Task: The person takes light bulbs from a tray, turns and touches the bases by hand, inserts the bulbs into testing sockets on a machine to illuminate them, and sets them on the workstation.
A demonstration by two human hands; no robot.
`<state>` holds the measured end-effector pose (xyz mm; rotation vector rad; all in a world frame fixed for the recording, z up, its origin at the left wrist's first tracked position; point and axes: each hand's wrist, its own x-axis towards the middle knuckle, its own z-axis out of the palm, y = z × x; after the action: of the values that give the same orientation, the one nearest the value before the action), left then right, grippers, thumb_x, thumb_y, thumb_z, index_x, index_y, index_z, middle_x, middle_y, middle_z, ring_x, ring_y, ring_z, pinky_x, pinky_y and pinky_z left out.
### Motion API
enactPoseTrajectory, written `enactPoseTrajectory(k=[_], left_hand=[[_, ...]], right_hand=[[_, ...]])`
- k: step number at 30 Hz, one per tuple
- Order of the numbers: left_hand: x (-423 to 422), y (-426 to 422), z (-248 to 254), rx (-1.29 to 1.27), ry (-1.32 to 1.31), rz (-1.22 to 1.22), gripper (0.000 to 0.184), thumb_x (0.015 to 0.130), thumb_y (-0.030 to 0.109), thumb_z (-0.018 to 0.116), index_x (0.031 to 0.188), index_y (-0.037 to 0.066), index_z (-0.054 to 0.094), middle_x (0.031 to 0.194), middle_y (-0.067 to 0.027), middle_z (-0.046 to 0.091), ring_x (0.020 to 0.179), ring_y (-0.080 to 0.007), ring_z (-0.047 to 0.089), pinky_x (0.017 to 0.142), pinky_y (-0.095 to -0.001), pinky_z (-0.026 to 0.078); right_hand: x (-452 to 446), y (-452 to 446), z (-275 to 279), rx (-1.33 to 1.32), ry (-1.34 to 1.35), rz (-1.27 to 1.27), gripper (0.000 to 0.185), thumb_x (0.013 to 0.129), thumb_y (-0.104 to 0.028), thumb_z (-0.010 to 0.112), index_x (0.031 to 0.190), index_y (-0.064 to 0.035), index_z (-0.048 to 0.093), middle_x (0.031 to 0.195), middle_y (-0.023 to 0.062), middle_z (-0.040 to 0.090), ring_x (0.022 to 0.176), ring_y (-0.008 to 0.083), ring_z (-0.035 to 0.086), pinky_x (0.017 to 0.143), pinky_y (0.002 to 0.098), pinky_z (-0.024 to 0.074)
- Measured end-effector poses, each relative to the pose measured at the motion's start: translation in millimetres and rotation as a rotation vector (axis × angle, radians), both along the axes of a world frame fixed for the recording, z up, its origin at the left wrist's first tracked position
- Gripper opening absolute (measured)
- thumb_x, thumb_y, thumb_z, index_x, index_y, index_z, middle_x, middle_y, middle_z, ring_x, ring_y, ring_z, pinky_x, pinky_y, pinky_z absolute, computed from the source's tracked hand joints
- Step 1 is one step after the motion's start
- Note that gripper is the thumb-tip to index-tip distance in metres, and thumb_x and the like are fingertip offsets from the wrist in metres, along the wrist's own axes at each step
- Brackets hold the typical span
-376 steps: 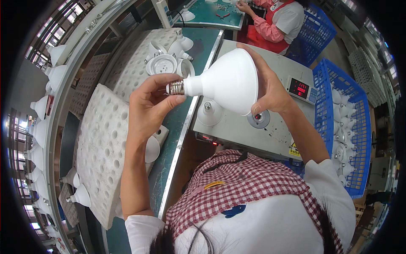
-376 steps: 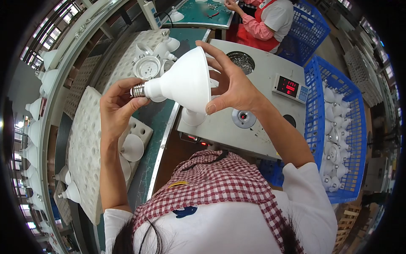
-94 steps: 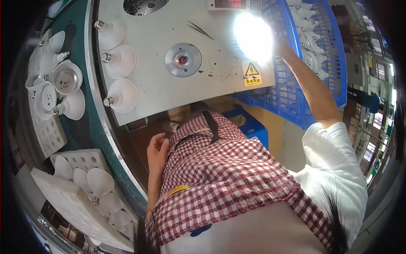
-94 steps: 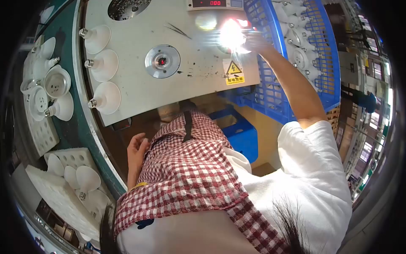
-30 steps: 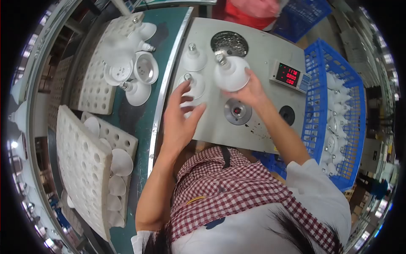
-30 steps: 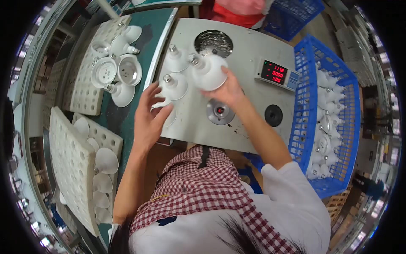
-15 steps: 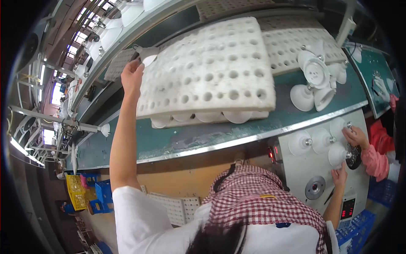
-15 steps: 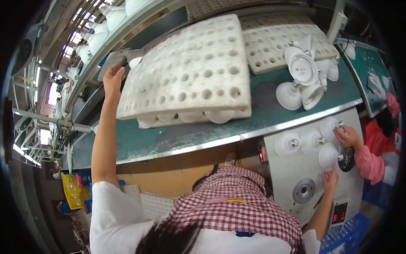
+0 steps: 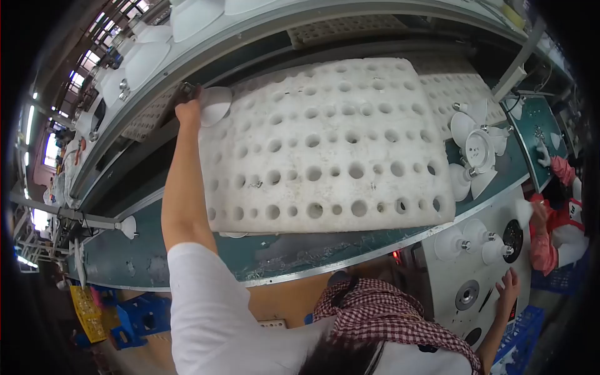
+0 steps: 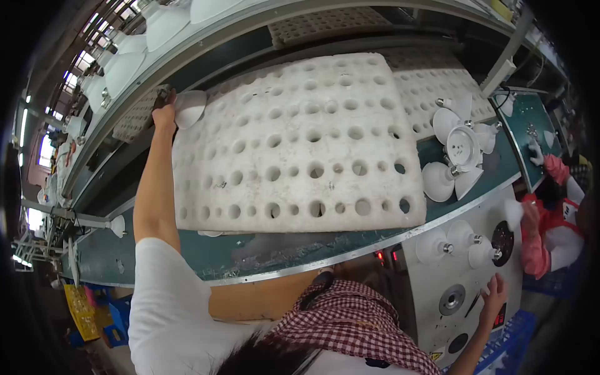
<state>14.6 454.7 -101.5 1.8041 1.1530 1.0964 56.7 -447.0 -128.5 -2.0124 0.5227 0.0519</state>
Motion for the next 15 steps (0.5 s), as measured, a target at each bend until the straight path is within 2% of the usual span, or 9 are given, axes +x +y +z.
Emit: enactPoseTrajectory(k=[2,3,5,8,9,10,12,13,15], left_hand=[[-29.2,-23.7,1.6,-0.046,-0.364,-0.118,0.038,0.072,0.024,0.068,0.097,-0.001,0.053,0.093,-0.0072,0.056,0.081,-0.0157,0.051,0.071,-0.0285,0.041],[-44.8,-35.9,5.5,-0.031,-0.371,-0.096,0.038,0.072,0.024,0.068,0.097,-0.001,0.053,0.093,-0.0072,0.056,0.081,-0.0157,0.051,0.071,-0.0285,0.041],[-76.5,-72.8,21.2,-0.126,-0.698,-0.156,0.026,0.076,0.016,0.063,0.094,0.0,0.052,0.093,-0.0044,0.055,0.081,-0.0121,0.051,0.07,-0.026,0.041],[-94.9,-178.7,59.1,-0.187,-0.832,-0.323,0.025,0.082,0.013,0.056,0.101,-0.001,0.049,0.1,-0.0079,0.053,0.091,-0.0132,0.051,0.08,-0.0269,0.041],[-93.4,-222.1,71.3,-0.238,-0.833,-0.417,0.027,0.083,0.013,0.054,0.104,-0.002,0.047,0.104,-0.0091,0.052,0.095,-0.0144,0.05,0.084,-0.0278,0.04],[-89.9,-263.6,77.3,-0.301,-0.819,-0.53,0.029,0.084,0.014,0.053,0.108,-0.001,0.045,0.107,-0.0103,0.051,0.097,-0.0156,0.049,0.087,-0.0284,0.038],[-79.5,-348.5,79.1,-0.481,-0.825,-0.744,0.032,0.085,0.014,0.053,0.111,0.0,0.042,0.11,-0.0119,0.05,0.101,-0.0176,0.048,0.09,-0.0295,0.037],[-73.8,-387.8,75.9,-0.589,-0.84,-0.839,0.033,0.084,0.014,0.053,0.112,0.0,0.042,0.111,-0.0123,0.049,0.101,-0.0185,0.048,0.09,-0.03,0.037],[-59.0,-448.7,67.2,-0.698,-0.793,-1.014,0.044,0.081,0.024,0.059,0.115,0.003,0.041,0.114,-0.0114,0.049,0.101,-0.0162,0.048,0.085,-0.0289,0.038]], right_hand=[[12.4,27.8,8.1,-0.002,-0.038,0.092,0.039,0.081,-0.027,0.054,0.113,-0.0062,0.047,0.107,0.0034,0.049,0.096,0.0165,0.047,0.068,0.0261,0.043],[20.2,45.2,13.3,-0.007,-0.075,0.178,0.038,0.081,-0.027,0.054,0.112,-0.0061,0.048,0.106,0.0027,0.05,0.095,0.0155,0.048,0.068,0.0256,0.0431],[24.9,111.5,43.4,0.019,-0.126,0.271,0.034,0.081,-0.023,0.054,0.109,-0.0031,0.049,0.103,0.0047,0.052,0.09,0.0147,0.051,0.069,0.0261,0.0446],[17.1,187.7,72.5,0.277,-0.282,0.661,0.033,0.077,-0.01,0.055,0.107,0.0023,0.048,0.103,0.0111,0.052,0.091,0.0176,0.053,0.074,0.03,0.0469],[9.8,218.4,82.0,0.329,-0.263,0.806,0.042,0.074,-0.012,0.058,0.112,0.0017,0.045,0.109,0.0125,0.05,0.095,0.0212,0.053,0.076,0.0326,0.0465],[0.9,247.5,89.2,0.697,-0.292,1.013,0.061,0.067,-0.012,0.065,0.119,0.0012,0.037,0.118,0.0151,0.045,0.103,0.0248,0.049,0.081,0.0361,0.0447],[-9.7,289.1,103.9,0.823,-0.129,1.146,0.109,0.048,-0.022,0.081,0.133,-0.0056,0.014,0.131,0.0156,0.028,0.115,0.0285,0.038,0.088,0.0386,0.0402],[-10.2,293.8,102.5,0.904,-0.05,1.143,0.12,0.043,-0.029,0.083,0.135,-0.0081,0.009,0.133,0.0138,0.025,0.117,0.0286,0.035,0.089,0.0405,0.0389],[-10.8,289.3,101.5,1.08,-0.052,1.071,0.12,0.044,-0.031,0.083,0.135,-0.0084,0.008,0.132,0.0117,0.025,0.12,0.0265,0.031,0.094,0.0401,0.0331]])
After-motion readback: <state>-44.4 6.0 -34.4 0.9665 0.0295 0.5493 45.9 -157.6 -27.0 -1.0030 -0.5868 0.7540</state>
